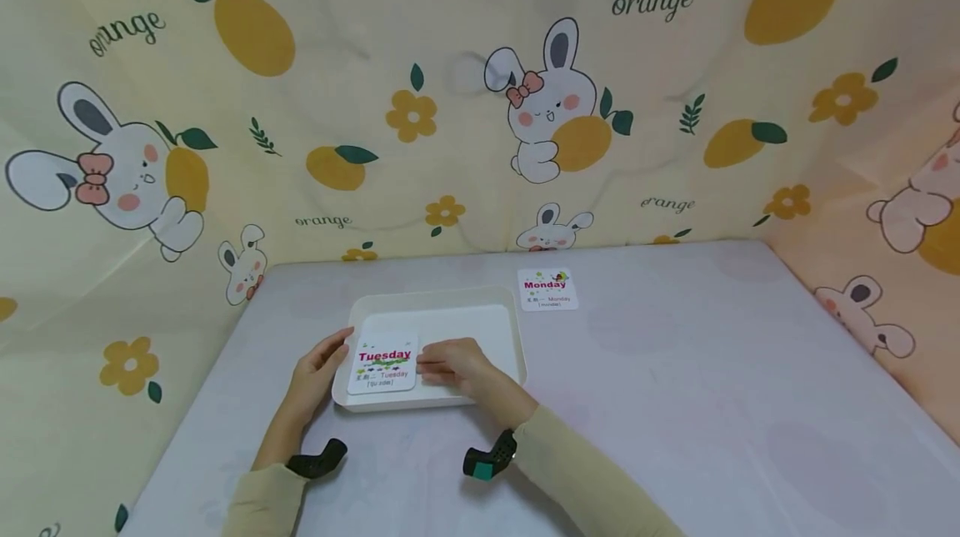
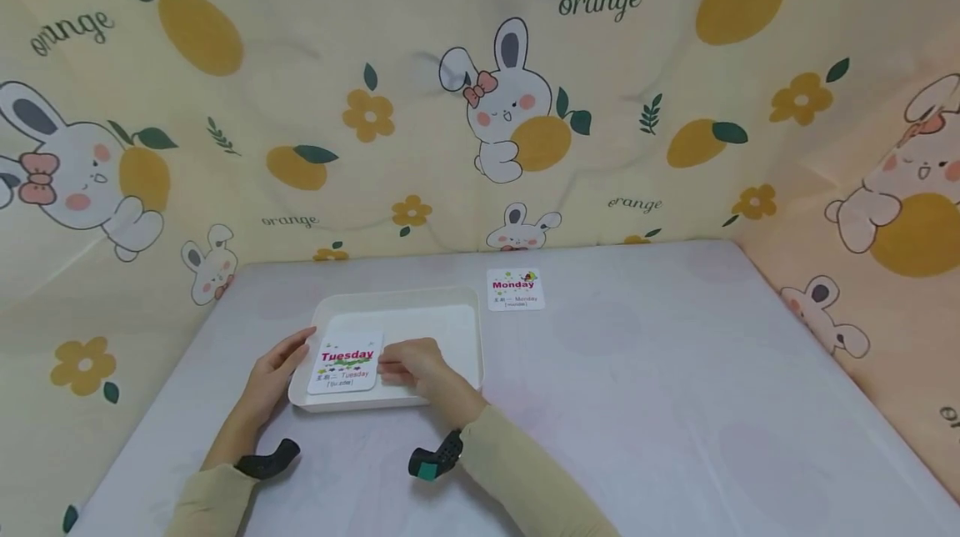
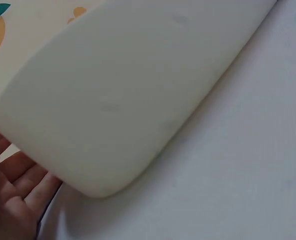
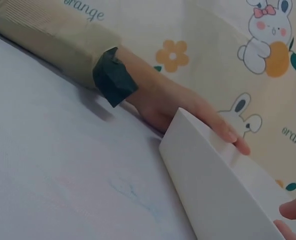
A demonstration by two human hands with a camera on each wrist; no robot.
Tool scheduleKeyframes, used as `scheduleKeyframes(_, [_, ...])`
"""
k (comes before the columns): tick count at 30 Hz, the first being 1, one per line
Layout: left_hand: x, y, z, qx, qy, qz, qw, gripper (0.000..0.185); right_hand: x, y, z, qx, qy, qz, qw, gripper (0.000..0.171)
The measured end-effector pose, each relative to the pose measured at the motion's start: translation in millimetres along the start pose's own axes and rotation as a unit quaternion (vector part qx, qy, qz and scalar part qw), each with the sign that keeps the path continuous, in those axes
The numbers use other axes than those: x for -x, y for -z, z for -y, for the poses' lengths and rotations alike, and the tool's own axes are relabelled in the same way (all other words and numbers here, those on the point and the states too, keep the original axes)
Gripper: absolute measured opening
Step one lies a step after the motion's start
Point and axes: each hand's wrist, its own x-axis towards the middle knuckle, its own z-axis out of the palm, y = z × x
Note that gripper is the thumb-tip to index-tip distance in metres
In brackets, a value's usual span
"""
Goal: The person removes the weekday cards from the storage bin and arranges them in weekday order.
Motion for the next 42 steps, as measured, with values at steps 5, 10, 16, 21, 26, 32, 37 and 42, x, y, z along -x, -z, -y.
scheduleKeyframes(5, [-0.7,-1.4,0.7,-0.012,0.000,0.001,0.9999,0.051,-1,-1,-2,0.015,0.009,-0.024,1.000,0.030])
scheduleKeyframes(10, [0.4,-1.0,-0.2,-0.014,0.003,0.004,0.9999,0.051,-1,-3,-2,0.020,0.011,-0.041,0.999,0.031])
scheduleKeyframes(16, [0.3,-0.8,1.4,-0.012,0.006,0.005,0.9999,0.050,-7,-7,-2,0.007,0.014,-0.058,0.998,0.030])
scheduleKeyframes(21, [-0.5,-0.9,1.6,-0.007,0.003,0.008,0.9999,0.049,-12,-14,-3,0.043,0.042,-0.084,0.995,0.025])
scheduleKeyframes(26, [0.8,0.3,0.6,-0.009,0.002,0.011,0.9999,0.049,-14,-21,-4,0.100,0.077,-0.112,0.986,0.023])
scheduleKeyframes(32, [3.7,2.2,-1.7,-0.017,0.002,0.014,0.9997,0.048,-12,-26,-5,0.122,0.083,-0.130,0.980,0.023])
scheduleKeyframes(37, [4.3,1.3,-3.5,-0.011,0.003,0.009,0.9999,0.048,-11,-27,-4,0.122,0.073,-0.135,0.981,0.019])
scheduleKeyframes(42, [3.3,0.5,-2.8,-0.006,0.006,0.005,0.9999,0.048,-13,-26,-4,0.113,0.065,-0.138,0.982,0.017])
